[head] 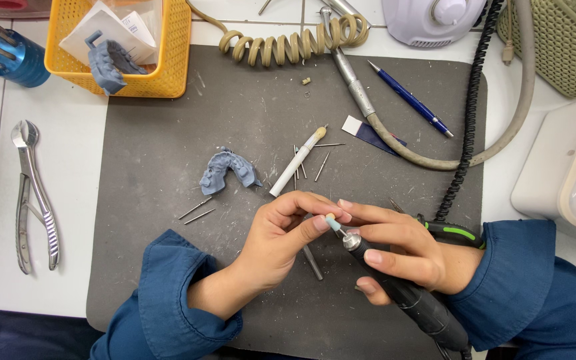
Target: The person uses a rotary handpiece to grind and shape a small tooth-colored object mounted on a white handle. They switch between grinding and manual inspection, rotating the object to check surfaces. A second person works nearby with similar tools.
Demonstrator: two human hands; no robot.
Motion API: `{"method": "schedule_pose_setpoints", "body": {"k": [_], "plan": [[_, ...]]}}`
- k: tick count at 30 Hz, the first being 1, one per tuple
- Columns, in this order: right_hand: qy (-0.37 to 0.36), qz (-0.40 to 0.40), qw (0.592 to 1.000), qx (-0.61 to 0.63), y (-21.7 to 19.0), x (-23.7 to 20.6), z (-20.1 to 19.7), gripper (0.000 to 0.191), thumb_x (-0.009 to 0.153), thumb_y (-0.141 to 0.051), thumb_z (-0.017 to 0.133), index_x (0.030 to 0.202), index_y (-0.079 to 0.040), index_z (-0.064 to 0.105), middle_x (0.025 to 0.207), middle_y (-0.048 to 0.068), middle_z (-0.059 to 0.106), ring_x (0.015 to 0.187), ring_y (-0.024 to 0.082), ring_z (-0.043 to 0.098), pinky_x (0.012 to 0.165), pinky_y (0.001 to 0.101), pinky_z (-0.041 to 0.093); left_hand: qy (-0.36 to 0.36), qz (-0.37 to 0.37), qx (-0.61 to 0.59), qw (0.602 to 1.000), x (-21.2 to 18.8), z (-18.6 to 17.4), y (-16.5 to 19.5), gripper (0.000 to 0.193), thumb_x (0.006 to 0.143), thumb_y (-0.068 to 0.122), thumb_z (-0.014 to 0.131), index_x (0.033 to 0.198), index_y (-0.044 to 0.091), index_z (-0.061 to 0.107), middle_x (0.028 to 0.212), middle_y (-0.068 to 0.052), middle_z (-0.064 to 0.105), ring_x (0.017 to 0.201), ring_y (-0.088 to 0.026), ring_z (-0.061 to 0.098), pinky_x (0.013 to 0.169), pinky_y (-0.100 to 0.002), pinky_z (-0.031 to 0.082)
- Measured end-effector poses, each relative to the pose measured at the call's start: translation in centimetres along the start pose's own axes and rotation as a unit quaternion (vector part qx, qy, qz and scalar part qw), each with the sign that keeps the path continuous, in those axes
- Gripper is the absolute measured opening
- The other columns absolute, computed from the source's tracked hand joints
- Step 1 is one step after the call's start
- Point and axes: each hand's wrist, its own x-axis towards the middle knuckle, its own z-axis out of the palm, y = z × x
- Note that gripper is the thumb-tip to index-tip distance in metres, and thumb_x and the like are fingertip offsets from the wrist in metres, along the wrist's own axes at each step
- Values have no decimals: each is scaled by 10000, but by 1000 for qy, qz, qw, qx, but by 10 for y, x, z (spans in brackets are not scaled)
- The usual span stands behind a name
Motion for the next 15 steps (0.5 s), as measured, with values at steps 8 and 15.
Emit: {"method": "schedule_pose_setpoints", "body": {"k": [8, 15], "plan": [[7, 14, 1000, 7, 1, -3, 1, 552, 930, -109, 748, 1361, -65, 407, 1241, 221, 533, 1260, 545, 594, 991, 547, 558, -2, 2, -10, 1000, 0, -1, -1, 126, 1043, 77, 655, 1148, 14, 682, 1185, -127, 723, 1161, -207, 683, 1078, -377, 534], [8, 26, 1000, 13, 0, -5, 0, 557, 934, -105, 746, 1370, -72, 402, 1248, 207, 525, 1262, 530, 601, 999, 551, 554, 1, -2, -18, 1000, 0, 1, 0, 129, 1036, 73, 656, 1148, 15, 684, 1180, -124, 726, 1161, -210, 687, 1074, -379, 537]]}}
